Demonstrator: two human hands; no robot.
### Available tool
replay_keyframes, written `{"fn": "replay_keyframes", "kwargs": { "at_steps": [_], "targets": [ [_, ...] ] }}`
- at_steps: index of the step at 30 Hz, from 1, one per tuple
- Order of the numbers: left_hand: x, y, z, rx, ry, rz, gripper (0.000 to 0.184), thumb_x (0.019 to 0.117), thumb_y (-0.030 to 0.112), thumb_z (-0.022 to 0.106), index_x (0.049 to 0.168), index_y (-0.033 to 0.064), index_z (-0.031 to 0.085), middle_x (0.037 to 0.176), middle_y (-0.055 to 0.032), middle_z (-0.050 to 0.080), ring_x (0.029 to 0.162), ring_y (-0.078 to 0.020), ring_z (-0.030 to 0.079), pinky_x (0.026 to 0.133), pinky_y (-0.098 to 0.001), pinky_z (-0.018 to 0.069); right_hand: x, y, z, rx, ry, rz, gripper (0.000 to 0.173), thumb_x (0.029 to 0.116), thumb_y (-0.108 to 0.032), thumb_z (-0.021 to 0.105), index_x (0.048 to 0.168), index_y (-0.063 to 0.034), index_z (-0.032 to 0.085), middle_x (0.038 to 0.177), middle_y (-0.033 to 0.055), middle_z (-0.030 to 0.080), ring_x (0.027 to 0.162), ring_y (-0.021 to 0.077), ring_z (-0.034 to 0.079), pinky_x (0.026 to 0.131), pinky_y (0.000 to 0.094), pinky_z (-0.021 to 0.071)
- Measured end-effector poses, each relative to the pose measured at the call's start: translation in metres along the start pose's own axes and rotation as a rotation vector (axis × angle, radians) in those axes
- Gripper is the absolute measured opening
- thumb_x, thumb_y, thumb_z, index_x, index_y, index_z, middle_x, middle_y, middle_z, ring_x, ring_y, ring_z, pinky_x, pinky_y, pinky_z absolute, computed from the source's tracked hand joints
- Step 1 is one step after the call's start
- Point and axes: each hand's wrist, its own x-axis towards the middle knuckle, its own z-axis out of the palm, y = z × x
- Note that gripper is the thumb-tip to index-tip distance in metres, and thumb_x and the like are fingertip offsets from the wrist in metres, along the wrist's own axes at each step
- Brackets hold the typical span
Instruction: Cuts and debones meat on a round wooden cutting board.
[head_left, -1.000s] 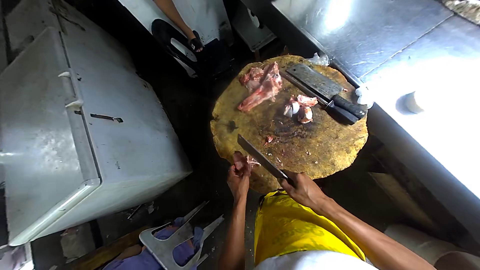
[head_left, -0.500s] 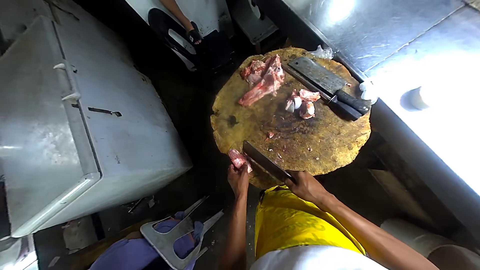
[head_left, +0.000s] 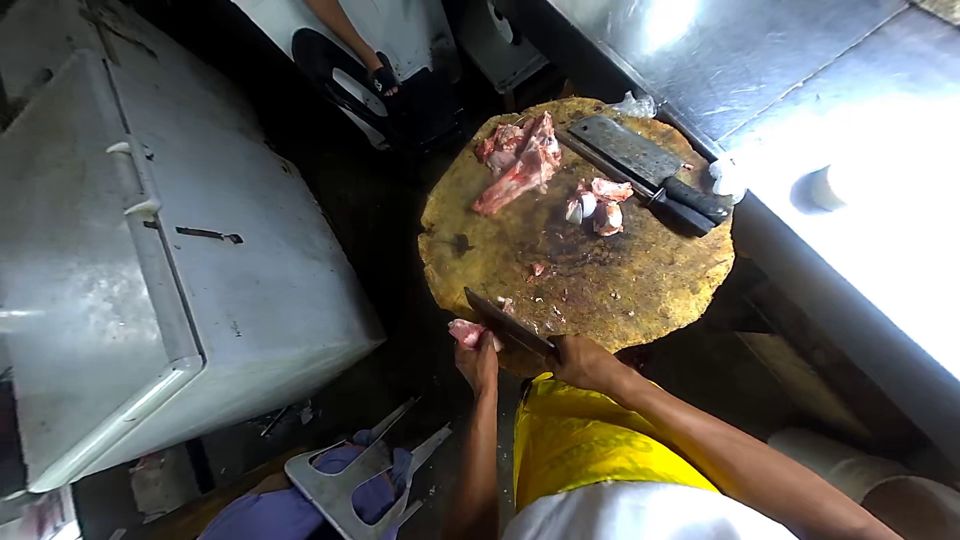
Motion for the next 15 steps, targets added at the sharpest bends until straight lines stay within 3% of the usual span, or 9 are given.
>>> {"fn": "replay_keyframes", "kwargs": {
  "at_steps": [4, 8, 10, 12, 15],
  "targets": [
    [-0.003, -0.006, -0.006, -0.037, 0.031, -0.007, 0.032, 0.0922, 0.017, 0.074, 0.115, -0.004, 0.067, 0.103, -0.0167, 0.072, 0.098, -0.0225, 0.07, 0.091, -0.0433, 0.0566, 0.001, 0.013, -0.006, 0.046, 0.061, -0.014, 0.034, 0.1008, -0.039, 0.052, 0.116, -0.0126, 0.068, 0.1, 0.0151, 0.071, 0.096, 0.0346, 0.07, 0.081, 0.06, 0.0547],
    [-0.019, -0.032, -0.029, -0.25, 0.04, -0.138, 0.026, 0.0989, 0.016, 0.065, 0.113, -0.0058, 0.066, 0.094, -0.0167, 0.071, 0.083, -0.022, 0.07, 0.075, -0.0419, 0.0598, 0.0, 0.015, 0.001, 0.042, 0.086, -0.022, 0.035, 0.1013, -0.041, 0.051, 0.113, -0.0127, 0.068, 0.097, 0.0145, 0.071, 0.093, 0.0339, 0.071, 0.079, 0.0595, 0.0549],
    [-0.03, -0.038, -0.042, -0.389, 0.027, -0.225, 0.028, 0.1018, 0.017, 0.058, 0.115, -0.007, 0.063, 0.095, -0.0188, 0.069, 0.083, -0.0241, 0.068, 0.073, -0.0426, 0.0592, -0.001, 0.02, 0.0, 0.071, 0.087, -0.047, 0.035, 0.1012, -0.041, 0.051, 0.11, -0.0123, 0.068, 0.094, 0.0136, 0.07, 0.091, 0.0327, 0.07, 0.078, 0.0585, 0.0547],
    [-0.035, -0.024, -0.05, -0.47, 0.022, -0.266, 0.027, 0.1028, 0.016, 0.056, 0.117, -0.0066, 0.061, 0.097, -0.0188, 0.068, 0.084, -0.0241, 0.067, 0.072, -0.0415, 0.0581, -0.004, 0.031, -0.001, 0.135, 0.1, -0.098, 0.034, 0.1007, -0.042, 0.053, 0.107, -0.0126, 0.069, 0.087, 0.0113, 0.068, 0.084, 0.0299, 0.068, 0.075, 0.0562, 0.0537],
    [-0.031, 0.026, -0.042, -0.511, -0.077, -0.169, 0.023, 0.1008, 0.01, 0.058, 0.117, -0.0064, 0.059, 0.095, -0.0163, 0.068, 0.081, -0.0208, 0.068, 0.07, -0.0372, 0.0592, -0.028, 0.053, -0.004, 0.264, 0.172, -0.102, 0.03, 0.0996, -0.039, 0.056, 0.106, -0.0138, 0.072, 0.082, 0.0078, 0.067, 0.076, 0.0242, 0.066, 0.071, 0.0516, 0.0532]
  ]
}}
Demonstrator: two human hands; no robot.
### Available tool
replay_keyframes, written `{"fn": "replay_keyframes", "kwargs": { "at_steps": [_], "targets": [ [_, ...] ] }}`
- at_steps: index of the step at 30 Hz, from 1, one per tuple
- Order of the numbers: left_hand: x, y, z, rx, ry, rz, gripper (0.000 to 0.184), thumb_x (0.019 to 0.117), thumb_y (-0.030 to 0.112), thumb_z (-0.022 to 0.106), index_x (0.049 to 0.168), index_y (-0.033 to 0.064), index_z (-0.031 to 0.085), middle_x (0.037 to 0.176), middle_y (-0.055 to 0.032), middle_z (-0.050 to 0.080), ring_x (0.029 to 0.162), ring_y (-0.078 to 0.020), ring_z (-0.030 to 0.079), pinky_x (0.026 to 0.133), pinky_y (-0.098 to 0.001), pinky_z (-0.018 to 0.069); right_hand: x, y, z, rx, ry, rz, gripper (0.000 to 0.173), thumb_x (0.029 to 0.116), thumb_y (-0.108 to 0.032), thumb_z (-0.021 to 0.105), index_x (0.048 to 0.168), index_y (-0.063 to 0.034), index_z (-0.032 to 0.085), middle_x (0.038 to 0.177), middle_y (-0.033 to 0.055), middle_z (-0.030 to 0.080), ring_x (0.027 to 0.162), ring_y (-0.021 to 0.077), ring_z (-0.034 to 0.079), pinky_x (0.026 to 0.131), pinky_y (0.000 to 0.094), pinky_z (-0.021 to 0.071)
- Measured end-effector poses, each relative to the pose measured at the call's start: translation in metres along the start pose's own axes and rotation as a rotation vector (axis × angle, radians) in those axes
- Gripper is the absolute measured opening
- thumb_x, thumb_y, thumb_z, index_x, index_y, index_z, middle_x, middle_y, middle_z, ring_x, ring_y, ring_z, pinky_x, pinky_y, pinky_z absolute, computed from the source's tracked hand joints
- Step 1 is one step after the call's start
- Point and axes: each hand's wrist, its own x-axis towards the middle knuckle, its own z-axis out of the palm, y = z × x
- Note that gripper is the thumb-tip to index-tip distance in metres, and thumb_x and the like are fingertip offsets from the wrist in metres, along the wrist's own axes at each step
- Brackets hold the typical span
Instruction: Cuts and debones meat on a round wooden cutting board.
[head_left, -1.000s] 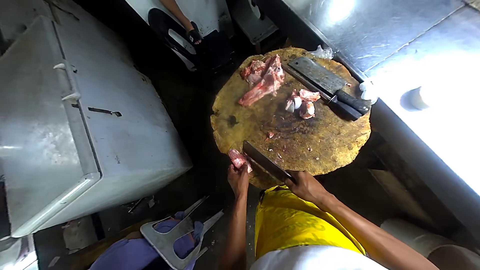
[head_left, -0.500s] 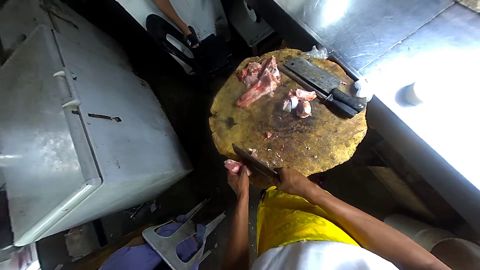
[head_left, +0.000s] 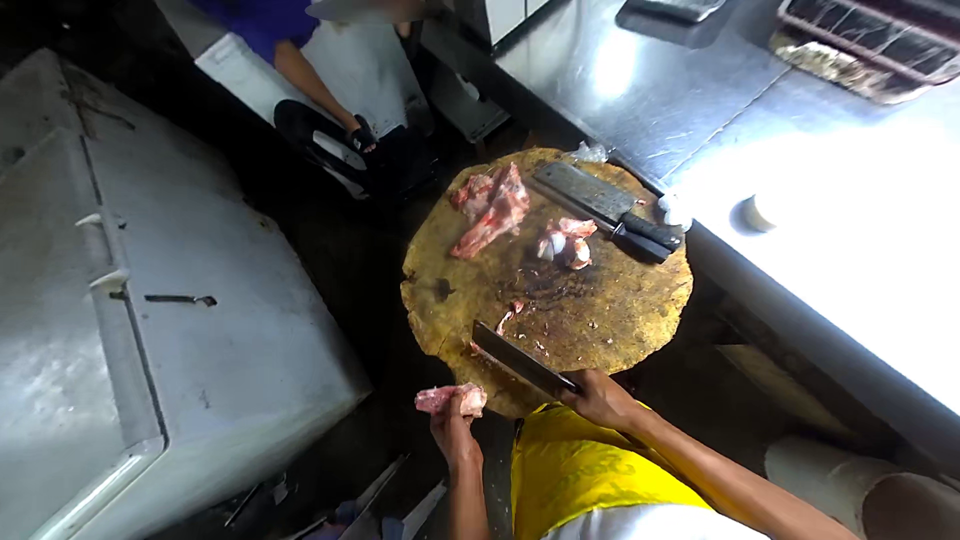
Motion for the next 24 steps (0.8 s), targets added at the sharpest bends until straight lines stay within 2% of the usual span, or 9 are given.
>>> {"fn": "replay_keyframes", "kwargs": {
  "at_steps": [4, 8, 10, 13, 16, 19, 21, 22, 24],
  "targets": [
    [0.012, 0.057, 0.087, 0.166, -0.384, 0.186, 0.046, 0.097, 0.009, 0.066, 0.137, -0.006, 0.05, 0.114, -0.0194, 0.067, 0.097, -0.0225, 0.069, 0.084, -0.0399, 0.06, -0.044, 0.026, -0.019, 0.181, 0.255, 0.082, 0.025, 0.0991, -0.034, 0.059, 0.099, -0.0134, 0.073, 0.071, 0.0023, 0.063, 0.06, 0.0151, 0.06, 0.06, 0.0416, 0.052],
    [0.031, 0.086, 0.184, 0.479, -0.625, 0.371, 0.056, 0.0962, 0.021, 0.07, 0.143, -0.0012, 0.049, 0.124, -0.0219, 0.066, 0.11, -0.0285, 0.067, 0.096, -0.0466, 0.0554, -0.071, 0.052, -0.036, 0.162, 0.537, 0.166, 0.023, 0.0976, -0.031, 0.06, 0.097, -0.0123, 0.073, 0.07, 0.0027, 0.064, 0.064, 0.0165, 0.062, 0.063, 0.0446, 0.0517],
    [0.043, 0.083, 0.212, 0.612, -0.688, 0.419, 0.061, 0.0976, 0.024, 0.068, 0.149, 0.0029, 0.044, 0.134, -0.0203, 0.061, 0.119, -0.0299, 0.063, 0.102, -0.0471, 0.0517, -0.081, 0.066, -0.036, 0.113, 0.65, 0.211, 0.024, 0.0968, -0.031, 0.059, 0.102, -0.0133, 0.075, 0.07, 0.0038, 0.065, 0.063, 0.0183, 0.062, 0.061, 0.0468, 0.0517],
    [0.061, 0.074, 0.207, 0.734, -0.668, 0.426, 0.059, 0.0997, 0.026, 0.066, 0.151, 0.0048, 0.044, 0.145, -0.0174, 0.056, 0.128, -0.0289, 0.059, 0.108, -0.0461, 0.0486, -0.086, 0.098, -0.025, 0.033, 0.737, 0.294, 0.032, 0.0978, -0.032, 0.057, 0.117, -0.0154, 0.075, 0.073, 0.0088, 0.068, 0.066, 0.0263, 0.066, 0.063, 0.0547, 0.0525],
    [0.078, 0.054, 0.165, 0.912, -0.582, 0.442, 0.053, 0.1013, 0.027, 0.062, 0.148, 0.0046, 0.05, 0.148, -0.0183, 0.053, 0.135, -0.0312, 0.054, 0.113, -0.0483, 0.044, -0.083, 0.124, -0.007, 0.039, 0.829, 0.302, 0.03, 0.0968, -0.031, 0.056, 0.11, -0.0107, 0.074, 0.073, 0.0126, 0.068, 0.068, 0.0307, 0.067, 0.062, 0.0576, 0.0512],
    [0.086, 0.007, 0.125, 1.15, -0.544, 0.626, 0.055, 0.1004, 0.035, 0.06, 0.147, 0.0077, 0.053, 0.162, -0.0138, 0.039, 0.15, -0.0317, 0.036, 0.121, -0.0514, 0.0325, -0.08, 0.127, 0.007, 0.087, 0.913, 0.276, 0.028, 0.0964, -0.027, 0.058, 0.104, -0.006, 0.074, 0.069, 0.0125, 0.066, 0.063, 0.0287, 0.064, 0.06, 0.0552, 0.0496],
    [0.076, -0.018, 0.122, 1.188, -0.512, 0.745, 0.057, 0.0997, 0.039, 0.061, 0.15, 0.0134, 0.053, 0.166, -0.012, 0.032, 0.156, -0.0349, 0.022, 0.125, -0.0545, 0.0221, -0.078, 0.128, 0.009, 0.071, 0.935, 0.255, 0.028, 0.095, -0.028, 0.057, 0.101, -0.0066, 0.074, 0.066, 0.0106, 0.064, 0.06, 0.0266, 0.063, 0.056, 0.0531, 0.0487],
    [0.068, -0.024, 0.127, 1.178, -0.497, 0.776, 0.055, 0.0996, 0.039, 0.061, 0.149, 0.0162, 0.054, 0.166, -0.0115, 0.032, 0.156, -0.036, 0.02, 0.126, -0.0546, 0.0202, -0.078, 0.128, 0.009, 0.057, 0.925, 0.249, 0.028, 0.095, -0.029, 0.057, 0.101, -0.0069, 0.073, 0.066, 0.0108, 0.064, 0.06, 0.0274, 0.063, 0.056, 0.0538, 0.0486],
    [0.057, -0.034, 0.14, 1.127, -0.481, 0.829, 0.047, 0.1008, 0.035, 0.059, 0.145, 0.0211, 0.059, 0.164, -0.0106, 0.037, 0.155, -0.0356, 0.023, 0.126, -0.0521, 0.0225, -0.08, 0.128, 0.006, 0.018, 0.884, 0.247, 0.028, 0.0953, -0.028, 0.057, 0.105, -0.0076, 0.074, 0.068, 0.0126, 0.066, 0.063, 0.0306, 0.065, 0.058, 0.0567, 0.0496]
  ]
}}
